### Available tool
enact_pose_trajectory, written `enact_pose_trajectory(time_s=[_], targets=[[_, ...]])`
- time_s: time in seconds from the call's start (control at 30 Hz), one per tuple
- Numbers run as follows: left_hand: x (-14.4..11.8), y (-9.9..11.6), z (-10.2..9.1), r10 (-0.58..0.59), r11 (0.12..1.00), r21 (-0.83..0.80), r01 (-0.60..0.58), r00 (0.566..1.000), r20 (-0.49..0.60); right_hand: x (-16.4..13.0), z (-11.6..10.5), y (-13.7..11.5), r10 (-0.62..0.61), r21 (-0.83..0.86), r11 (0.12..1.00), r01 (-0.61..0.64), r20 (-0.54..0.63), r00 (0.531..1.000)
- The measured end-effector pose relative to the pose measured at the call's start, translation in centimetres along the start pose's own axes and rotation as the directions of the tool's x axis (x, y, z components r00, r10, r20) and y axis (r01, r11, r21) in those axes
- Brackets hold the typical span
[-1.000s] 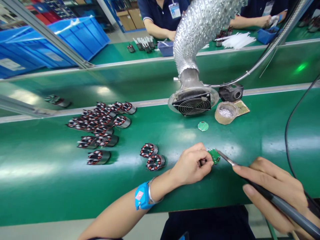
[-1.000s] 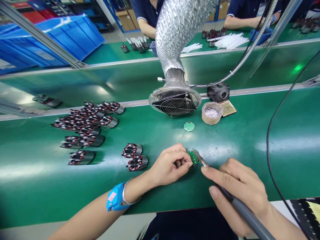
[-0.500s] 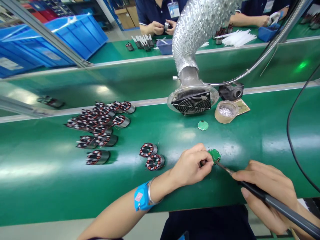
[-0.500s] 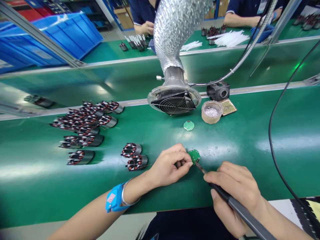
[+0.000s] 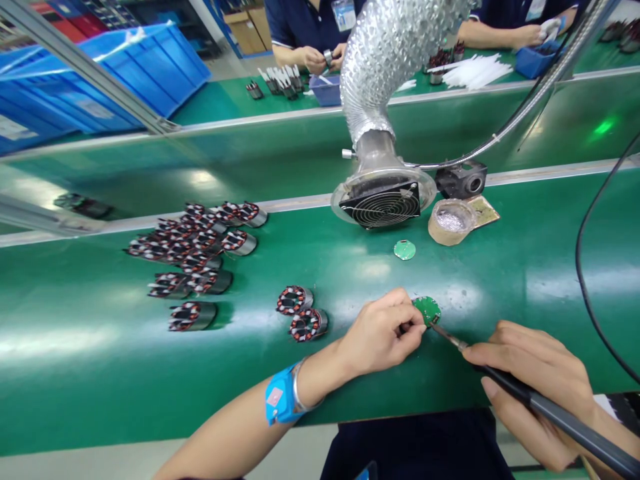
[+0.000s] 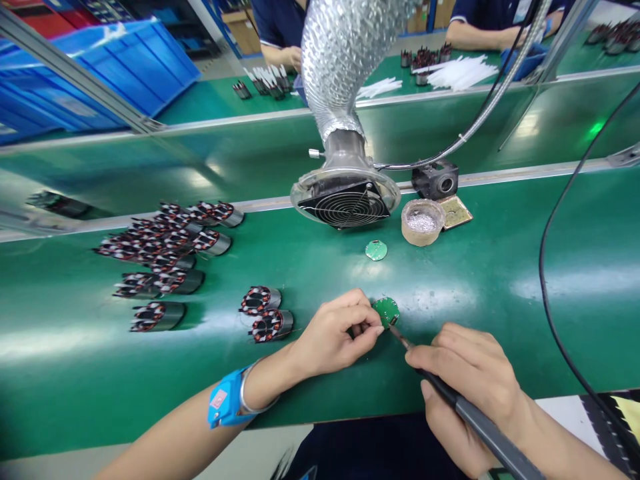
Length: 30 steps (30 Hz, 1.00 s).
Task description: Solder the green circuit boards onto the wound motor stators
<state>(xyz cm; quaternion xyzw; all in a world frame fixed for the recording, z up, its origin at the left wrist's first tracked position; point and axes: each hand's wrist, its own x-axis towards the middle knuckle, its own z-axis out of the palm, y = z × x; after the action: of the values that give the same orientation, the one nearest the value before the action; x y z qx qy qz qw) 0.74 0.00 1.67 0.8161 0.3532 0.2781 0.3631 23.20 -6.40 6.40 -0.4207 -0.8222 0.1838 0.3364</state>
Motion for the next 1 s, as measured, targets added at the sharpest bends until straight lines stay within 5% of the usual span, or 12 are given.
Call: enact_pose_trajectory(time_s=[0.63, 1.0], targets=[[0.0, -0.1, 0.0, 0.002, 1.000, -0.011, -0.002, 1.000, -0.024, 1.3, -0.5, -0.8, -0.003, 0.111, 0.994, 0.016, -0.121, 0.993], [-0.1, -0.2, 0.2, 0.010, 1.000, -0.016, -0.011, 0.999, -0.052, 0.4, 0.7, -0.6, -0.082, -0.005, 0.997, 0.082, -0.045, 0.996]])
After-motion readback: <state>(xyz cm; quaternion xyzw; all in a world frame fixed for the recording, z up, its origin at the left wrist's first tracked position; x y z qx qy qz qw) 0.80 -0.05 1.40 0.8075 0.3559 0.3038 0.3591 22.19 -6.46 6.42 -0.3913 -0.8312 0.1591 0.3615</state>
